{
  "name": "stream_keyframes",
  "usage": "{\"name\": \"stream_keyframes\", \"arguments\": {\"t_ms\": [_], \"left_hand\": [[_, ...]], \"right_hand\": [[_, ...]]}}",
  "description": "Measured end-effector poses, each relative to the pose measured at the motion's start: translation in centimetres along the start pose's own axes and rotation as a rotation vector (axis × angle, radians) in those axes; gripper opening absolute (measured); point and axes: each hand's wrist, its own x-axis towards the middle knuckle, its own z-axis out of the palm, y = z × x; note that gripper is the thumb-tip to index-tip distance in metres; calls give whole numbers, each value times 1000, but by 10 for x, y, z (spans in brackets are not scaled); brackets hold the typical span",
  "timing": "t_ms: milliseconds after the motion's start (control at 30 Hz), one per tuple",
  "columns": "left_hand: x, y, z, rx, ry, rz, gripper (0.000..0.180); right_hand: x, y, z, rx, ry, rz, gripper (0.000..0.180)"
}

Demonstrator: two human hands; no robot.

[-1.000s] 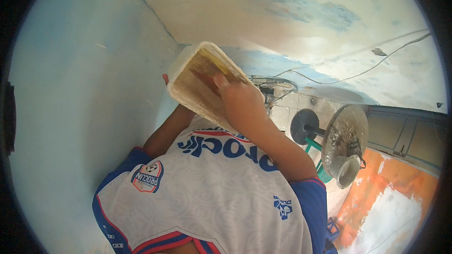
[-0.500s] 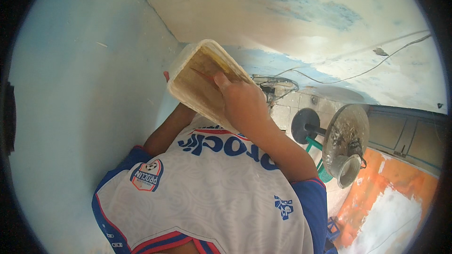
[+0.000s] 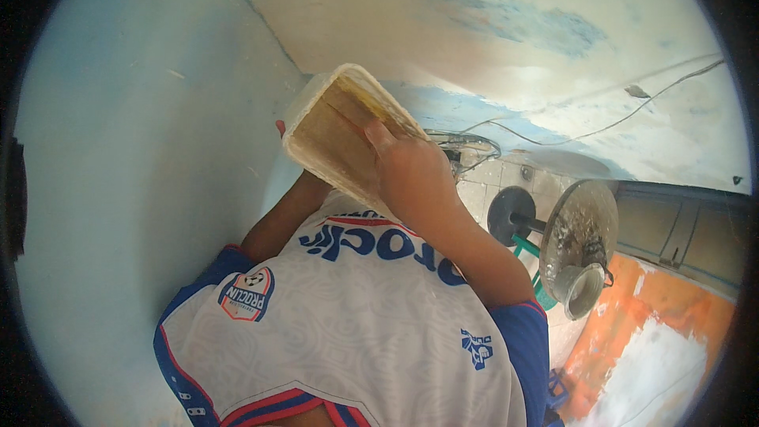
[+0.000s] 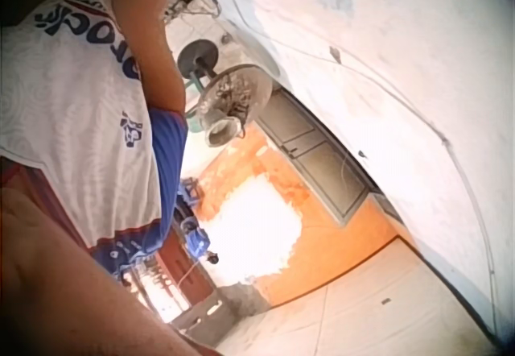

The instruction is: The person prepares a mixture in a bucket and then uses a spreader to apply and smooth it onto a ceiling surface.

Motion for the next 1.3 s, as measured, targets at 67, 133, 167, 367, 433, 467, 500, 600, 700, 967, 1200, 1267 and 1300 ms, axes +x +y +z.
{"name": "stream_keyframes", "arguments": {"t_ms": [67,133,167,367,433,467,500,600,700,967,1200,1267,1300], "left_hand": [[0,1,1,6,10,-2,108],[-2,1,4,-5,-8,-14,108],[-2,0,3,-5,-7,-14,108],[-6,4,7,31,24,-24,108],[-7,4,8,-51,21,-94,108],[-8,6,13,-79,21,-119,108],[-7,9,22,19,47,-57,109],[-6,10,32,-315,-169,1,109],[-8,8,16,-473,-308,-4,110],[-8,4,-1,-89,-35,-44,109],[1,3,11,-125,-16,-34,102],[3,3,11,-86,19,-5,99],[3,2,8,-136,-16,1,96]], "right_hand": [[2,2,2,28,-5,-6,17],[2,6,7,25,4,-15,17],[1,7,9,24,11,-25,17],[0,9,16,-7,13,-27,16],[0,10,21,-2,29,-29,16],[0,10,23,5,45,-32,16],[0,8,23,4,45,-29,16],[-1,4,22,-26,47,-67,16],[1,4,23,-51,58,-90,16],[2,4,25,-27,-80,1,20],[2,2,7,-22,-46,-18,24],[3,-4,-2,4,-46,26,24],[5,-3,-2,4,-47,25,24]]}}
